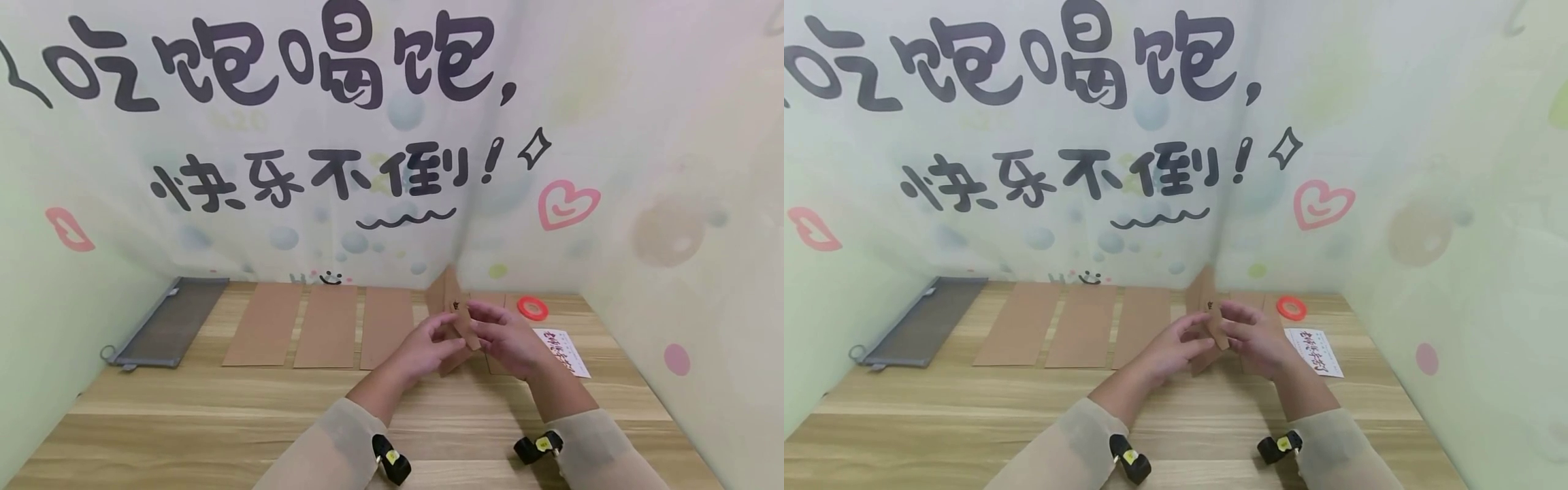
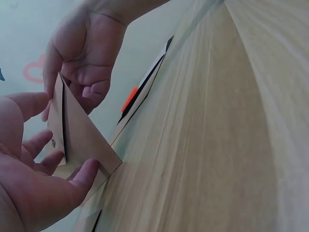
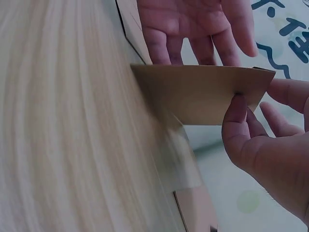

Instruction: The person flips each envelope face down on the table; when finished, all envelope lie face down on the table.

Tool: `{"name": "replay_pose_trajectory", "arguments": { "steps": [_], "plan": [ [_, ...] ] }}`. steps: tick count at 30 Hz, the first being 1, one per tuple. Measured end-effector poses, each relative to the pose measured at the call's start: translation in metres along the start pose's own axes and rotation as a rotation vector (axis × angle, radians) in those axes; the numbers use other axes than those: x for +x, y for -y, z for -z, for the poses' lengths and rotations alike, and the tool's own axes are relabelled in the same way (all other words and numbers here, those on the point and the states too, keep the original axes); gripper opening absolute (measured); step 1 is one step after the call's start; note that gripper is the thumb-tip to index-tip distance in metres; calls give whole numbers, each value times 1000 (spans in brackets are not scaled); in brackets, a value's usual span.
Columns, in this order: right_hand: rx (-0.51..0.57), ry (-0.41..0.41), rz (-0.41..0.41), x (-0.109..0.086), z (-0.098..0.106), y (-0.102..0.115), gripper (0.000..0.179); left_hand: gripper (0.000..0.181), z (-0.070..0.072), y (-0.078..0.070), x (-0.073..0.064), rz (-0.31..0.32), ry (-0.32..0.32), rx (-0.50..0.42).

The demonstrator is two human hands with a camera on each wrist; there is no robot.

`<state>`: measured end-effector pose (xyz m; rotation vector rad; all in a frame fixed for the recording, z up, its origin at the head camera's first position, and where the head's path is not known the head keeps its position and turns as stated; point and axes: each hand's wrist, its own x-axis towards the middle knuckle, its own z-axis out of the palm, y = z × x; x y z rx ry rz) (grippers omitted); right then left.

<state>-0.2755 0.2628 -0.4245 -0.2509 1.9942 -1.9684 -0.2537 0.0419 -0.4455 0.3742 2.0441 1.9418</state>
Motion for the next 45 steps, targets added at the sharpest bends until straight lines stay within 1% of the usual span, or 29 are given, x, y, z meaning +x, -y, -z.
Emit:
{"name": "replay_pose_trajectory", "arguments": {
  "steps": [5,12,18,20,25,27,29,31,34,36,38,41,45],
  "plan": [
    [13,27,9,0,-6,2,61,63,-3,-3,0,2,6,-1],
    [19,75,2,-1,-9,2,64,72,-7,-6,-2,28,6,-25],
    [-3,112,1,-2,-8,0,65,74,-8,-6,-4,45,12,-80],
    [1,120,-2,-3,-8,0,65,73,-9,-6,-5,40,6,-93],
    [4,136,-18,-5,-10,0,65,72,-10,-7,-6,29,-25,-116],
    [-10,127,-34,-6,-9,-1,66,71,-10,-7,-5,29,-35,-145],
    [-33,117,-54,-5,-8,-3,67,70,-11,-7,-4,13,-51,-184],
    [-55,106,-78,-5,-7,-6,68,68,-12,-7,-2,0,-77,-227],
    [-76,98,-115,-3,-3,-9,69,64,-12,-6,2,-15,-137,-274],
    [-72,90,-138,-2,0,-11,69,62,-11,-6,3,-15,-174,-260],
    [-65,82,-151,-1,3,-12,69,61,-10,-6,3,-15,-194,-250],
    [-61,72,-152,-1,6,-12,66,61,-9,-6,4,-16,-198,-232],
    [-58,43,-152,0,9,-12,64,59,-8,-5,4,-22,-189,-256]
  ]
}}
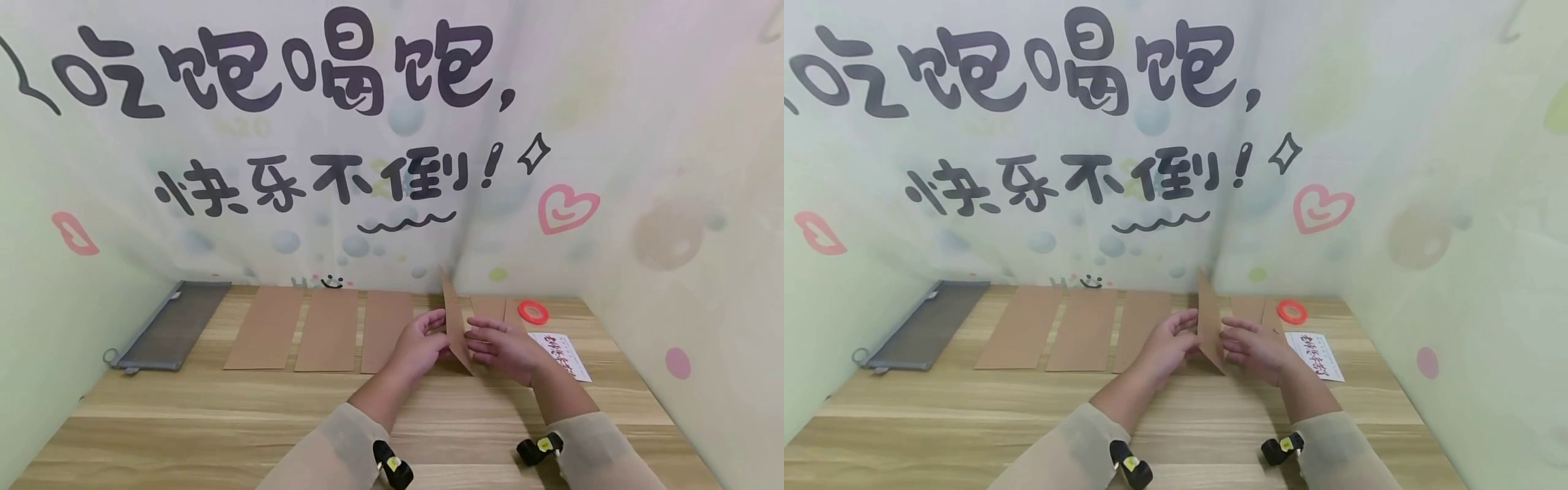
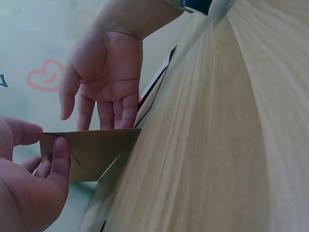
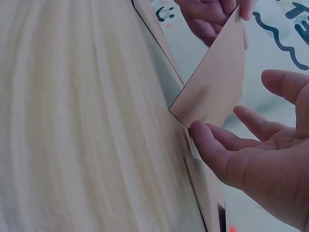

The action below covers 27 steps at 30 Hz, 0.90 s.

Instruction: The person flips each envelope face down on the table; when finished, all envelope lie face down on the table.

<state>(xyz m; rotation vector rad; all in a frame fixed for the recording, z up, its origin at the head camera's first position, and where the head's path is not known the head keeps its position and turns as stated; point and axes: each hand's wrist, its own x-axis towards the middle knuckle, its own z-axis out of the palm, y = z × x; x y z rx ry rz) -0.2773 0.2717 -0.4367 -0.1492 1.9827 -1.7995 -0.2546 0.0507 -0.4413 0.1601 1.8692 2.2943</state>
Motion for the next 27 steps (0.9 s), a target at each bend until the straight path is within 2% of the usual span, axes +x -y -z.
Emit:
{"name": "replay_pose_trajectory", "arguments": {
  "steps": [6,12,15,23,27],
  "plan": [
    [13,-48,-17,1,5,0,69,62,2,3,-1,-13,-45,60],
    [6,-73,-23,3,9,-2,69,72,6,5,-2,21,-89,153],
    [1,-74,-18,3,10,-3,69,75,8,6,-2,16,-103,200],
    [0,-97,-23,4,12,-4,68,72,10,8,-4,26,-115,432],
    [-4,-90,-22,4,13,-3,68,72,10,9,-4,48,-107,484]
  ]
}}
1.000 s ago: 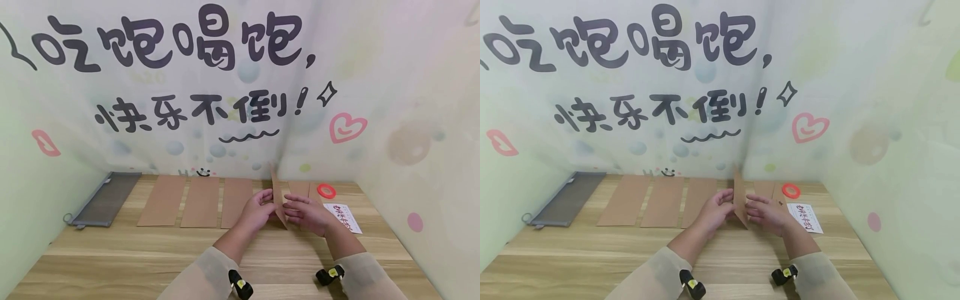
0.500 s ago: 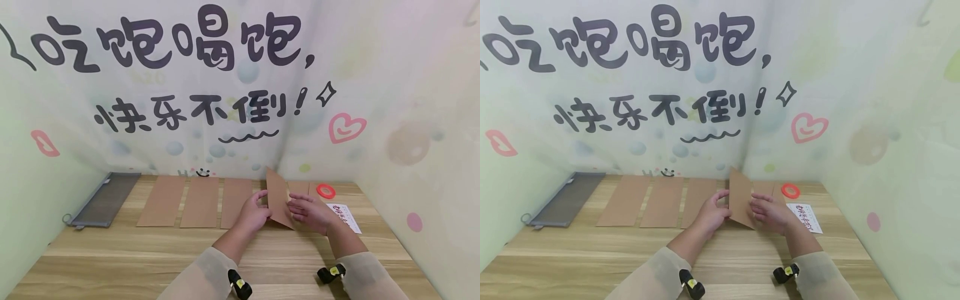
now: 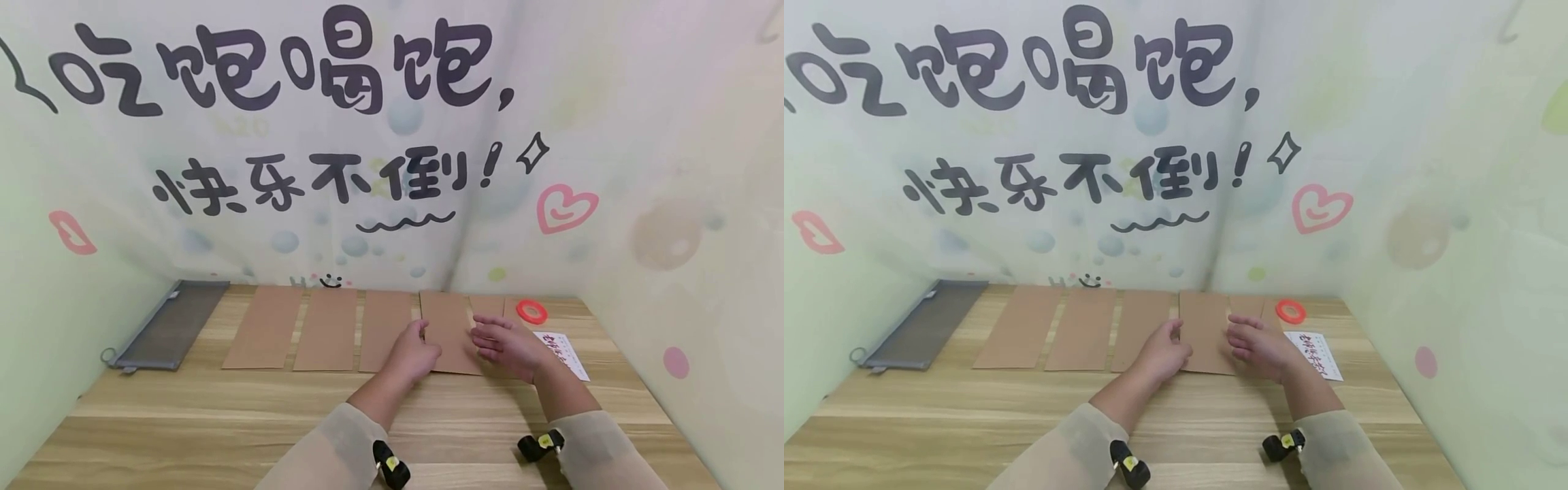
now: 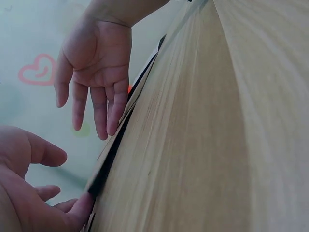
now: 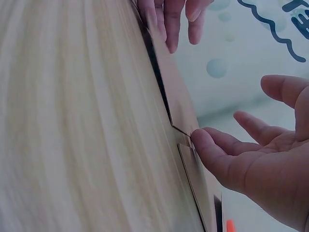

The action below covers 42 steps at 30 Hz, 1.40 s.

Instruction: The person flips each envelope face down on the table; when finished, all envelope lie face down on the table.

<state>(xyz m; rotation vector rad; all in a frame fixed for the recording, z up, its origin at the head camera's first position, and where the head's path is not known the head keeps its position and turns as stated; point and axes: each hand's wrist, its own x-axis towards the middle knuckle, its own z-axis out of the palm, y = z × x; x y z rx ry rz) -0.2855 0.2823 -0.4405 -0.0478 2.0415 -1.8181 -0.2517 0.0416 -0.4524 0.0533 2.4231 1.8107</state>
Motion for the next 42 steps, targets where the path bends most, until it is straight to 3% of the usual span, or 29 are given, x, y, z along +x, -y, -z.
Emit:
{"name": "replay_pose_trajectory", "arguments": {
  "steps": [4,8,15,22,31,42],
  "plan": [
    [4,2,13,0,4,1,69,75,-2,-1,0,-20,6,12],
    [-13,-36,51,1,17,1,66,71,-11,-2,0,-67,26,-35],
    [-96,-130,83,0,49,-2,67,70,-42,-10,-7,-43,142,-180],
    [-171,-221,37,-5,73,-6,71,69,-68,-19,-7,-46,170,-218],
    [-234,-249,-19,-9,84,-9,73,67,-77,-28,5,-2,209,-209],
    [-300,-279,-49,-14,90,-8,76,68,-79,-33,6,16,241,-219]
  ]
}}
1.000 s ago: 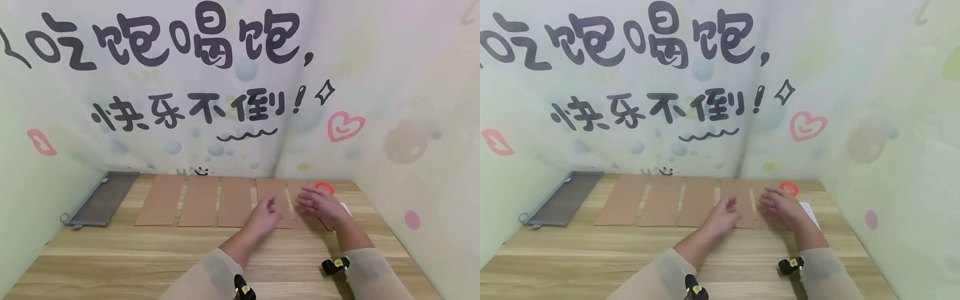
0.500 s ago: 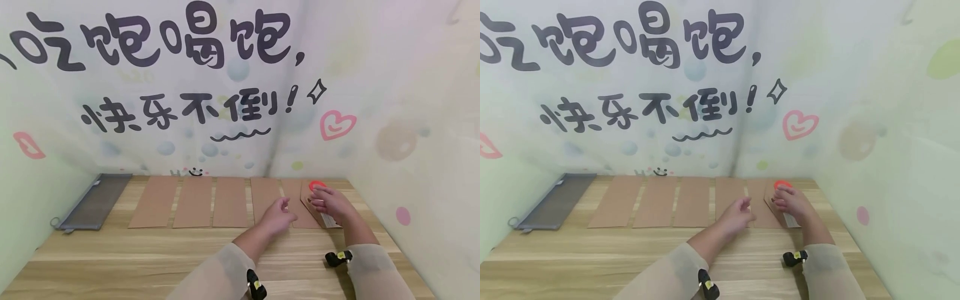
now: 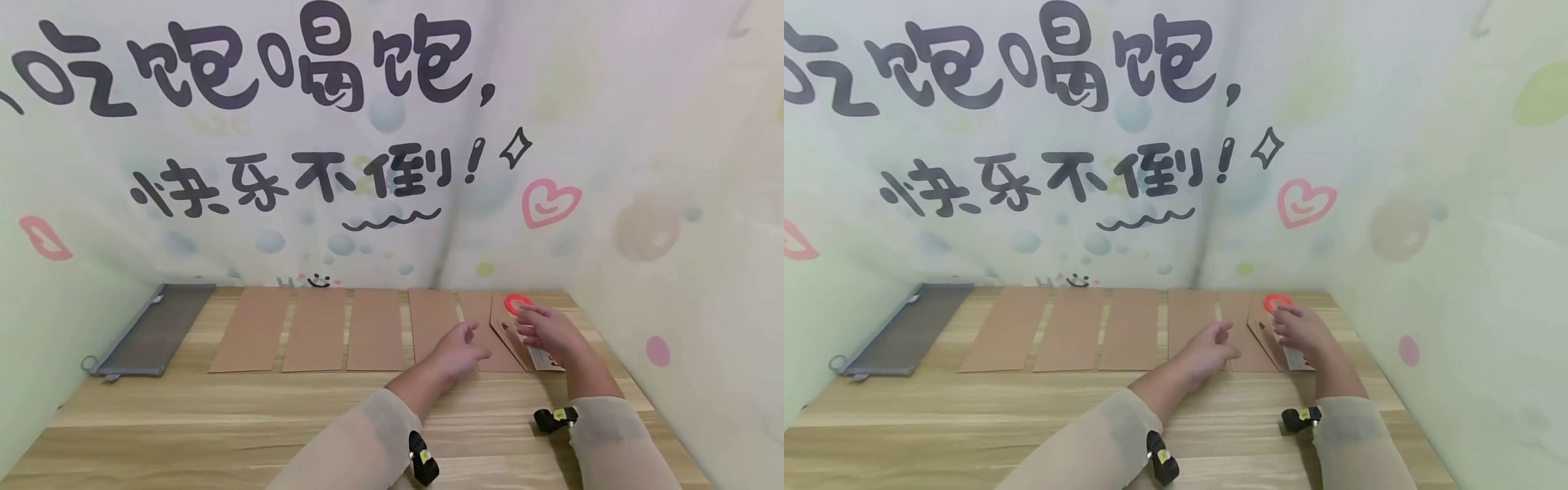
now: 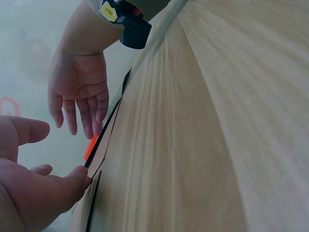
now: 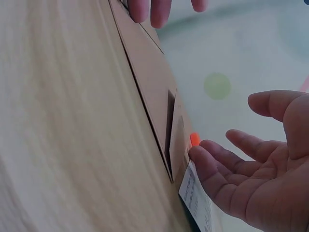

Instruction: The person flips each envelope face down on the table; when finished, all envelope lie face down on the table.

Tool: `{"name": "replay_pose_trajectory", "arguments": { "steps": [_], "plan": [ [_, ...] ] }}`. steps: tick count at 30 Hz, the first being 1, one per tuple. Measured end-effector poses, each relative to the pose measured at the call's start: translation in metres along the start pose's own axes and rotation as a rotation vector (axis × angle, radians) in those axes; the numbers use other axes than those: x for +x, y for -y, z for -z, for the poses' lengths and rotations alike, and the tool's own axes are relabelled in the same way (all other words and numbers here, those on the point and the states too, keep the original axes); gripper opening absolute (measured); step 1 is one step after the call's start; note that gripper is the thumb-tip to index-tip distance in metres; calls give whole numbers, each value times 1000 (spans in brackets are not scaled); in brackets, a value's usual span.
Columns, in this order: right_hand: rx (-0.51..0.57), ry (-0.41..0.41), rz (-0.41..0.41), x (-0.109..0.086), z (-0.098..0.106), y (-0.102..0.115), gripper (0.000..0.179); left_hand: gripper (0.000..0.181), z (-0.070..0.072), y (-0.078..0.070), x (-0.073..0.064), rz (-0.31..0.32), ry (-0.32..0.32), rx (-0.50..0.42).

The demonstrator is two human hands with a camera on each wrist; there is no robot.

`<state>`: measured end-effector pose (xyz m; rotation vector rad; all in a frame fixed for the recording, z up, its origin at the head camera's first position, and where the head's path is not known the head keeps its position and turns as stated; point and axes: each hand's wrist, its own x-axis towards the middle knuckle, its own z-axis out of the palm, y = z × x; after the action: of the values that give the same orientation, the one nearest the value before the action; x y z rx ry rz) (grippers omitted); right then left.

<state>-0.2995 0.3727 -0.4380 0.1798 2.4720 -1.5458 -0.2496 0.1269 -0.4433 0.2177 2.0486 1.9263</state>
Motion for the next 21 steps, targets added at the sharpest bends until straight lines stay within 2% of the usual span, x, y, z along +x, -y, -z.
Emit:
{"name": "replay_pose_trajectory", "arguments": {
  "steps": [5,15,21],
  "plan": [
    [-10,20,20,3,-1,-1,72,67,0,1,1,7,-1,-4],
    [125,2,17,1,2,3,68,65,1,-1,0,12,5,-26],
    [175,27,34,-1,6,7,66,63,0,-2,-1,9,25,-11]
  ]
}}
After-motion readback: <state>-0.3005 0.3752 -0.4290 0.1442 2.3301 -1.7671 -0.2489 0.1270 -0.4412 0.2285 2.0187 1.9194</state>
